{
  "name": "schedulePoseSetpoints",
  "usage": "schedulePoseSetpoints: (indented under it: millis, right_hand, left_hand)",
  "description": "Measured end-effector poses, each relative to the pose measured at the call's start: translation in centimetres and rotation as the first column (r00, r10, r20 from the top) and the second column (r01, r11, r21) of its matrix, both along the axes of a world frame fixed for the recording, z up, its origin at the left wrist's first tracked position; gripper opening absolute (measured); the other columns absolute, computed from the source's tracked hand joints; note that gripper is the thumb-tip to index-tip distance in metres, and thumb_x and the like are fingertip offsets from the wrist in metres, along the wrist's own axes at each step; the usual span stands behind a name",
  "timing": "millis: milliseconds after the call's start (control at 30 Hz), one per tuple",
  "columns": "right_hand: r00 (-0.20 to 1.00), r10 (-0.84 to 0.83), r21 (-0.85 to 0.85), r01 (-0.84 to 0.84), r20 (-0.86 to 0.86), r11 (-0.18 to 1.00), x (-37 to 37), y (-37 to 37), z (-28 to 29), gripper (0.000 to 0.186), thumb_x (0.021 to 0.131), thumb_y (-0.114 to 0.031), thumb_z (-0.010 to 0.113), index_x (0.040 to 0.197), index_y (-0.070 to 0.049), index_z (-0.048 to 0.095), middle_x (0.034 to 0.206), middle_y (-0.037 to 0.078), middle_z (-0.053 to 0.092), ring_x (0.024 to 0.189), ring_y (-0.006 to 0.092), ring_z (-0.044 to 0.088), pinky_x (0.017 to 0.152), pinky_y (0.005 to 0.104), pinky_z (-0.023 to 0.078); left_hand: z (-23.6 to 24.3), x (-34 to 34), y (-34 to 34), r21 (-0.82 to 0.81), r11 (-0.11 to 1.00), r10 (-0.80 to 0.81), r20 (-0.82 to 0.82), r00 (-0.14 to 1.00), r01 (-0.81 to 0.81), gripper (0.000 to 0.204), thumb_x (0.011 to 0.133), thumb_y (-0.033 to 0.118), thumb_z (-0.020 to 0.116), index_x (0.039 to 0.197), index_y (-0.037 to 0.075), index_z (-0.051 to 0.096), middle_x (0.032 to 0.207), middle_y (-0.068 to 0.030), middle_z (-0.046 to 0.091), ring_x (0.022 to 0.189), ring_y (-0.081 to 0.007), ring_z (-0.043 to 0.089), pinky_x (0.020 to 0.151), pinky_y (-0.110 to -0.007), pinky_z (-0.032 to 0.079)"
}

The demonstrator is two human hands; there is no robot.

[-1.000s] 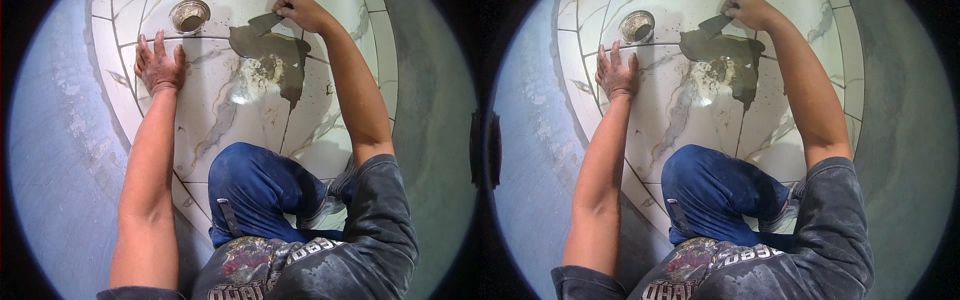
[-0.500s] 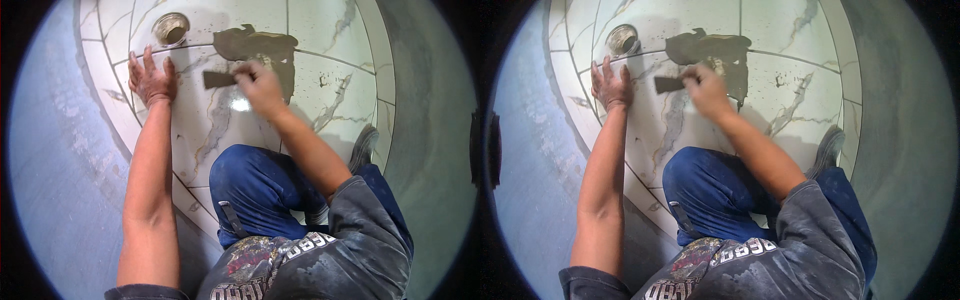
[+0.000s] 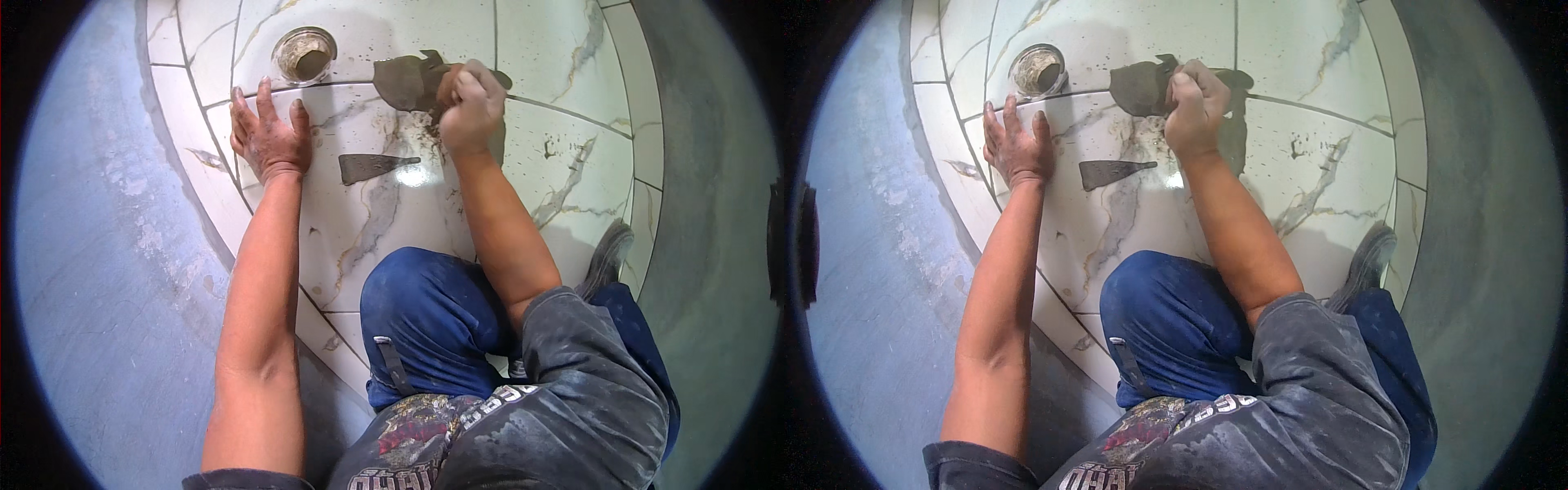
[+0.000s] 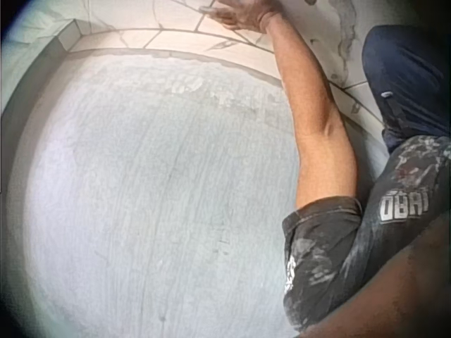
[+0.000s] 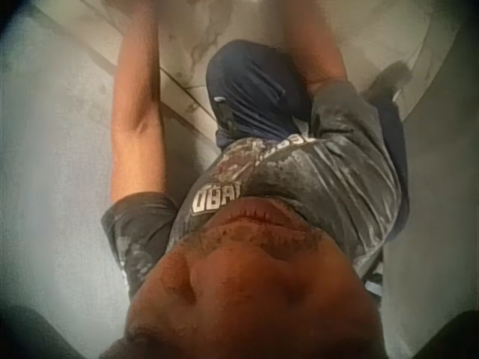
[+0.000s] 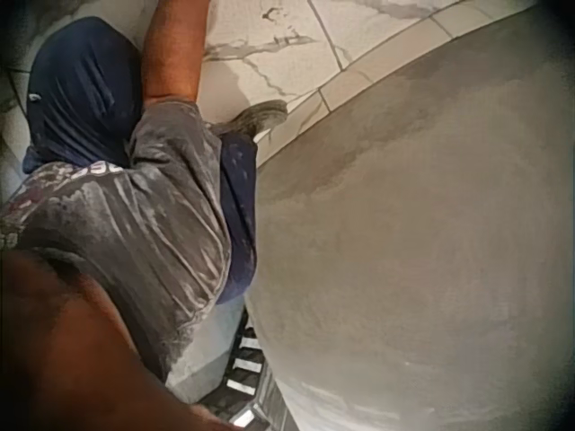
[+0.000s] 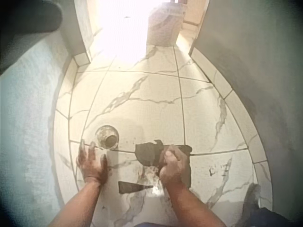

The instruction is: Patching or grouting cracks and gaps in floor tiles using a small tool.

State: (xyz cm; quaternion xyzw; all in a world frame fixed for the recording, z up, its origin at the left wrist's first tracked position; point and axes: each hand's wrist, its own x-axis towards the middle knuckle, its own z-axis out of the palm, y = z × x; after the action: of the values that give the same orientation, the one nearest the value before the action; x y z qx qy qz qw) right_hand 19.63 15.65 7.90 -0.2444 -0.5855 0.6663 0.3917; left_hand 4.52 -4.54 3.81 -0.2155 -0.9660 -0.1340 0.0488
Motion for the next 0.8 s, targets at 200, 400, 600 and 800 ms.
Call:
schedulePoseSetpoints:
  millis: [200, 400, 600, 800]
  right_hand:
    - [0.999, -0.034, 0.114, 0.031, 0.026, 0.993, -0.2, -0.7, 0.3, 0.025, 0.087, -0.018, 0.048, 0.066, -0.004, 0.044, 0.057, 0.002, 0.043, 0.055, 0.0093, 0.037, 0.051, 0.0262, 0.028]
    - [0.986, -0.060, 0.193, 0.029, 0.155, 0.981, 0.6, -0.4, -1.2, 0.031, 0.089, -0.022, 0.051, 0.064, -0.006, 0.040, 0.058, 0.000, 0.042, 0.055, 0.0084, 0.035, 0.051, 0.0259, 0.026]
    - [0.989, -0.042, 0.099, 0.028, 0.142, 0.995, 1.1, -1.0, -1.1, 0.030, 0.089, -0.020, 0.050, 0.065, -0.006, 0.040, 0.059, -0.001, 0.040, 0.056, 0.0072, 0.033, 0.050, 0.0266, 0.027]
    - [0.982, -0.060, 0.072, 0.047, 0.180, 0.996, 1.5, -1.2, -0.7, 0.028, 0.088, -0.019, 0.049, 0.065, -0.005, 0.042, 0.059, -0.001, 0.040, 0.054, 0.0071, 0.033, 0.049, 0.0256, 0.026]
  left_hand:
    - [0.6, 0.2, -0.7, -0.041, 0.999, 0.014, 0.012, 1.000, -0.013, 0.068, 0.088, 0.061, 0.045, 0.146, 0.026, 0.040, 0.156, -0.0164, 0.024, 0.145, -0.0353, 0.021, 0.114, -0.055, 0.014]
    - [0.4, 0.1, 0.2, -0.014, 1.000, 0.005, 0.002, 1.000, -0.005, 0.067, 0.089, 0.060, 0.045, 0.146, 0.026, 0.040, 0.157, -0.0167, 0.023, 0.145, -0.0355, 0.021, 0.114, -0.055, 0.015]
    - [0.4, 0.0, 0.0, -0.011, 1.000, 0.005, 0.007, 1.000, -0.005, 0.068, 0.090, 0.063, 0.042, 0.147, 0.026, 0.040, 0.156, -0.0170, 0.023, 0.145, -0.0355, 0.021, 0.114, -0.056, 0.015]
    - [0.4, 0.3, -0.4, -0.022, 1.000, 0.008, -0.002, 1.000, -0.008, 0.067, 0.089, 0.060, 0.044, 0.146, 0.025, 0.041, 0.156, -0.0168, 0.023, 0.144, -0.0352, 0.021, 0.114, -0.056, 0.016]
